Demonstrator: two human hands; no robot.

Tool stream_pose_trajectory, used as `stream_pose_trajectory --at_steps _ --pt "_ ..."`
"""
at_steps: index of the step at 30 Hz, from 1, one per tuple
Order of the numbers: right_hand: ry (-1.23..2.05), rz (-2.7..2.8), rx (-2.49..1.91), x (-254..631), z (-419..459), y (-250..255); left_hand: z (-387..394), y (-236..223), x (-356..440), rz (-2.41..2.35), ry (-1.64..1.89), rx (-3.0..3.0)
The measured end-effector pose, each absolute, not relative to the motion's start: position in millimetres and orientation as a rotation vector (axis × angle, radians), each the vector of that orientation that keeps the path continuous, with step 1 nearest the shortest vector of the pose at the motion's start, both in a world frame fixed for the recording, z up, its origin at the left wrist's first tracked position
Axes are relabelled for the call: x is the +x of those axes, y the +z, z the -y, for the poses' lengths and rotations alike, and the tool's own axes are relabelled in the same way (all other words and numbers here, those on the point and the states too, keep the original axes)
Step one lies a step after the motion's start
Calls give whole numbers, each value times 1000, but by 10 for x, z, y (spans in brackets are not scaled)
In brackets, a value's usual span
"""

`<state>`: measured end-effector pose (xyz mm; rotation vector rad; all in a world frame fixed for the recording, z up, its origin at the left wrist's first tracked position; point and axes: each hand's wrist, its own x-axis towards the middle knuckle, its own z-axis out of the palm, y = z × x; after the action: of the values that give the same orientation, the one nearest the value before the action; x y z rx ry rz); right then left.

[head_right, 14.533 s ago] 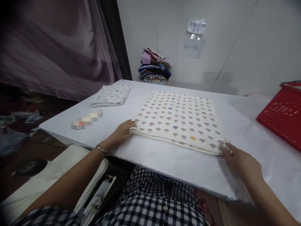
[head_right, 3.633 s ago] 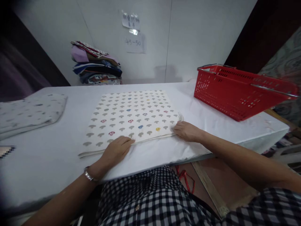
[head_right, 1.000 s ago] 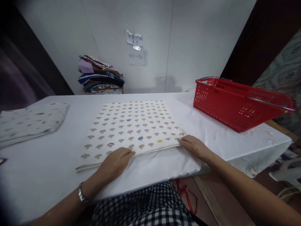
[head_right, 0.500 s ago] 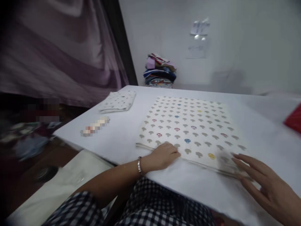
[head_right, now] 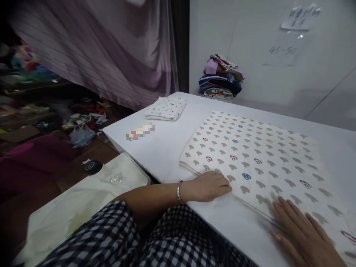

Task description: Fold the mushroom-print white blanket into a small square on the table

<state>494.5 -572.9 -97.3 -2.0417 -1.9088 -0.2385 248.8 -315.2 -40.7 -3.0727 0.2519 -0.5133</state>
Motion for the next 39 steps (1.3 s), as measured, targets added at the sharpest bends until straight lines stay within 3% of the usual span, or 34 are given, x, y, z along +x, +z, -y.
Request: stream_pose_trajectory --at_steps 8,15,19,39 --pt "-4 2263 -1674 4030 4473 -311 2945 -368 2107 38 -546 -3077" --pt "105 2200 -1691 3516 3700 -74 2634 -359 1459 1027 -810 -2996" --pt "166 2160 -1857 3217 3418 -46 2597 -414 1328 1318 -878 -2960" --pt "69 2269 -2033 3057 3219 -278 2620 -402 1425 1420 -727 -2886"
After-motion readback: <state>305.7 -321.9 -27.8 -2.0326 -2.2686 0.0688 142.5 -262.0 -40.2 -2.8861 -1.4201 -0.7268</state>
